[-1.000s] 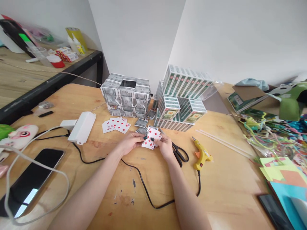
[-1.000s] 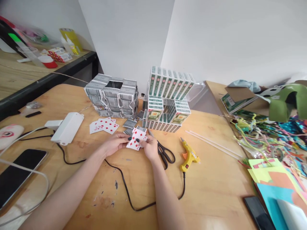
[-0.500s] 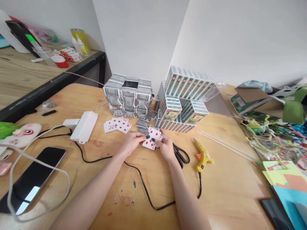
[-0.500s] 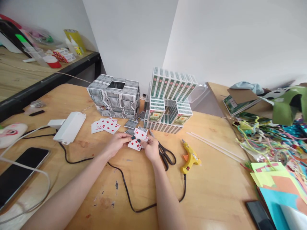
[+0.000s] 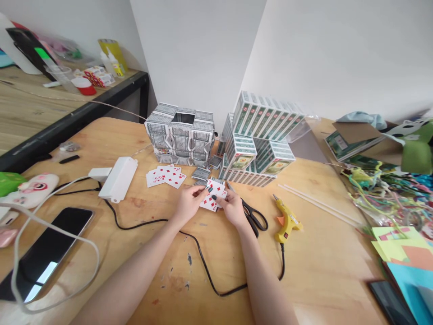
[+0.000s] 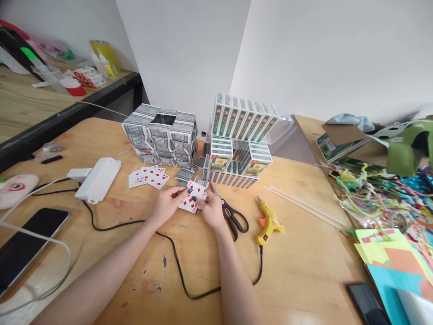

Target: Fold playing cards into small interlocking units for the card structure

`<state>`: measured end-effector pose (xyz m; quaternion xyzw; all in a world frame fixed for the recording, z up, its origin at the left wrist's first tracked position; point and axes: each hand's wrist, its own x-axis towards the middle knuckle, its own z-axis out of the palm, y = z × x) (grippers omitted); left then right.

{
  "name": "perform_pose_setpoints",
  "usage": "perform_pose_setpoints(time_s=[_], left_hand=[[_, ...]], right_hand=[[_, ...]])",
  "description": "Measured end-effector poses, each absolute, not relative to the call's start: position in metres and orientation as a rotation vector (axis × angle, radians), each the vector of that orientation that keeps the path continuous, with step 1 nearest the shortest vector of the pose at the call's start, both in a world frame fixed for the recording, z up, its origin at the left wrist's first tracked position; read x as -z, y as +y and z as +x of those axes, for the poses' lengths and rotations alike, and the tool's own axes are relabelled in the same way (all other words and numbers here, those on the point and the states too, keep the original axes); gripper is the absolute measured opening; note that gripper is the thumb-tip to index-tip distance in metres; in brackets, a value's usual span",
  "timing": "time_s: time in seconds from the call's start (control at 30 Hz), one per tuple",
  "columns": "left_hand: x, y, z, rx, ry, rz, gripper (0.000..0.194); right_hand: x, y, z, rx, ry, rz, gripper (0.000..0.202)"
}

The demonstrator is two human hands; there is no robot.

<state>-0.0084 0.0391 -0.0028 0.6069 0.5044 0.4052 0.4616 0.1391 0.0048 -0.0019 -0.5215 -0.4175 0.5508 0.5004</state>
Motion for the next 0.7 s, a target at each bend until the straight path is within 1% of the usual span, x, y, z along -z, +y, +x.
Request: perform_pose_setpoints(time_s=[0.2,0.4,0.7], left_hand=[[0.002,0.036,-0.009,-1.041,1.32,1.58,0.024],[-0.007,0.032,-0.007,-1.116,1.305,1.675,0.027],[-0.006,0.033,-0.008,-1.062,1.338,1.722,0.03]], right_hand=[[0.004,0.005,0.135,-1.31,-1.025,-1.281,0.026],[0.004,0.005,0.134,-1.316,-1.029,-1.292,0.025],[0.003,0.003,0.133,-1.327,-1.029,-1.267,0.025]])
